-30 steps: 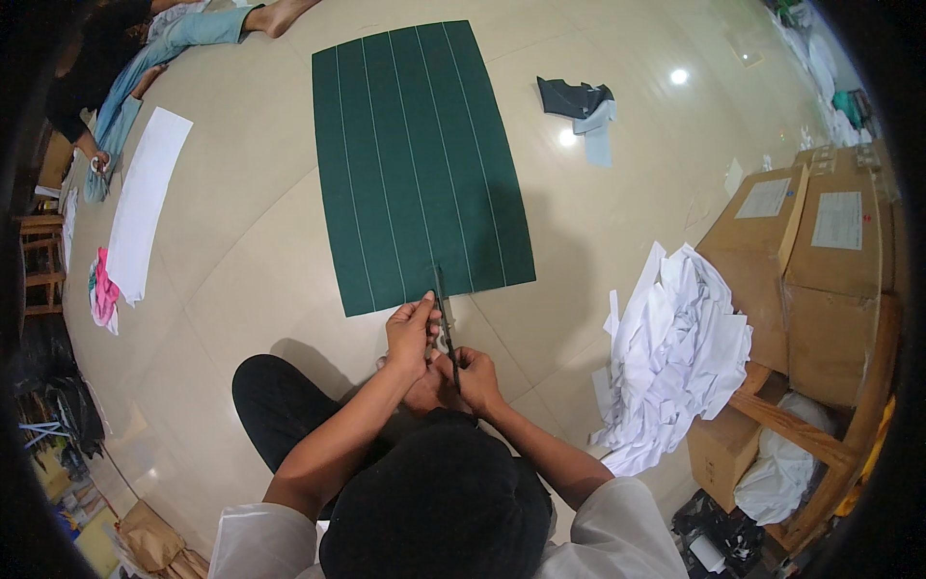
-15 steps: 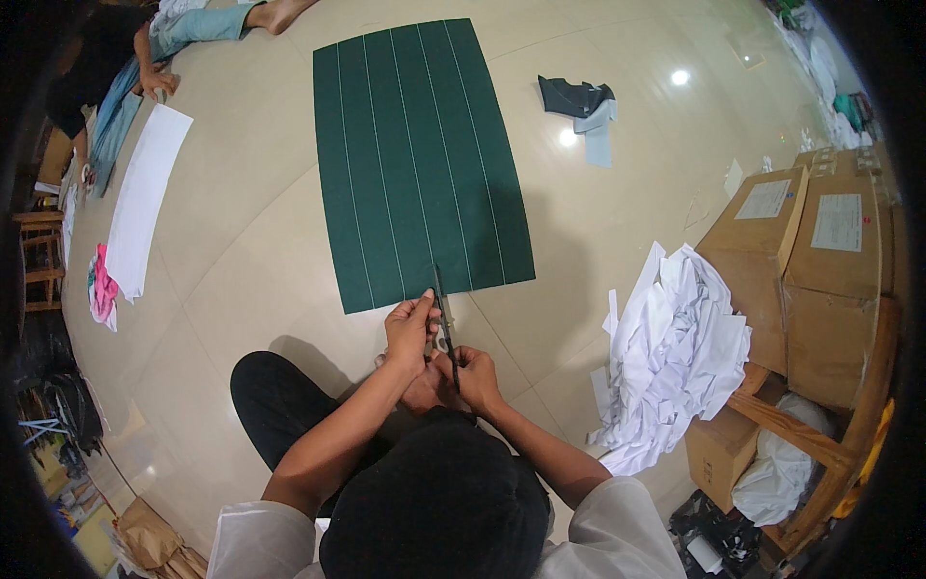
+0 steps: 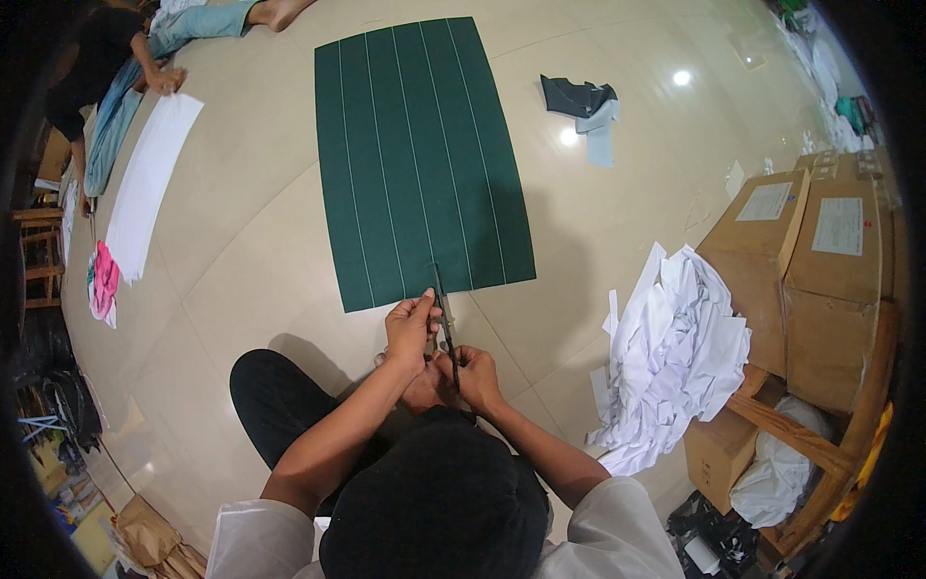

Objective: The person cuts along a white strip at the edge of a green rectangular material using shears by hand.

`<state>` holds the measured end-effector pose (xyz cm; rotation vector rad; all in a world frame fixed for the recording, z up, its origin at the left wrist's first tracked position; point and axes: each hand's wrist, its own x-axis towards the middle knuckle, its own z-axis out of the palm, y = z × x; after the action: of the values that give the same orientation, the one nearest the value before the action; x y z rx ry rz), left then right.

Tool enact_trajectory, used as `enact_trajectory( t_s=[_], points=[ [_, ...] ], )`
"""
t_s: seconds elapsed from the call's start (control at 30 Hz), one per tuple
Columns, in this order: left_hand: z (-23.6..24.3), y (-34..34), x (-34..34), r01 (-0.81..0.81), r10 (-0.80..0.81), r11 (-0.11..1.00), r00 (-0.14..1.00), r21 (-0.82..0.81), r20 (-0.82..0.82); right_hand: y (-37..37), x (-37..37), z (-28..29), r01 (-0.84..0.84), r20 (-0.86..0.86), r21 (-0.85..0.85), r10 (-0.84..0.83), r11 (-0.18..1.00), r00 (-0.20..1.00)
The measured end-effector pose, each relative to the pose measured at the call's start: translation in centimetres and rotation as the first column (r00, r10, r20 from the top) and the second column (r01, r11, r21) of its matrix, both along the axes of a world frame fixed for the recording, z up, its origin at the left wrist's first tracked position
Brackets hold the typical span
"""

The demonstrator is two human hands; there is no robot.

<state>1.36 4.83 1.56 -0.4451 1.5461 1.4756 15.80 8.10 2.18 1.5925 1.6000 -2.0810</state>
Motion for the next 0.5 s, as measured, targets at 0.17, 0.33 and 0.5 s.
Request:
enact_trajectory(
  t_s=[0.17, 0.33, 0.5],
  points=[
    [0.2, 0.3, 0.0, -0.043, 0.043, 0.999, 0.999, 0.004, -0.001, -0.2, 0.4, -0.9, 0.016, 0.001, -0.012, -0.016, 1.0, 1.0],
    [0.0, 0.3, 0.1, -0.046, 0.046, 0.999, 0.999, 0.01, -0.004, -0.5, 0.7, -1.5, 0.035, -0.022, 0.0, -0.035, 0.999, 0.999],
    [-0.3, 0.0, 0.0, -0.008, 0.008, 1.0, 1.0, -0.002, -0.006, -0.4, 0.6, -1.3, 0.031, -0.024, -0.012, -0.032, 0.999, 0.999]
  ],
)
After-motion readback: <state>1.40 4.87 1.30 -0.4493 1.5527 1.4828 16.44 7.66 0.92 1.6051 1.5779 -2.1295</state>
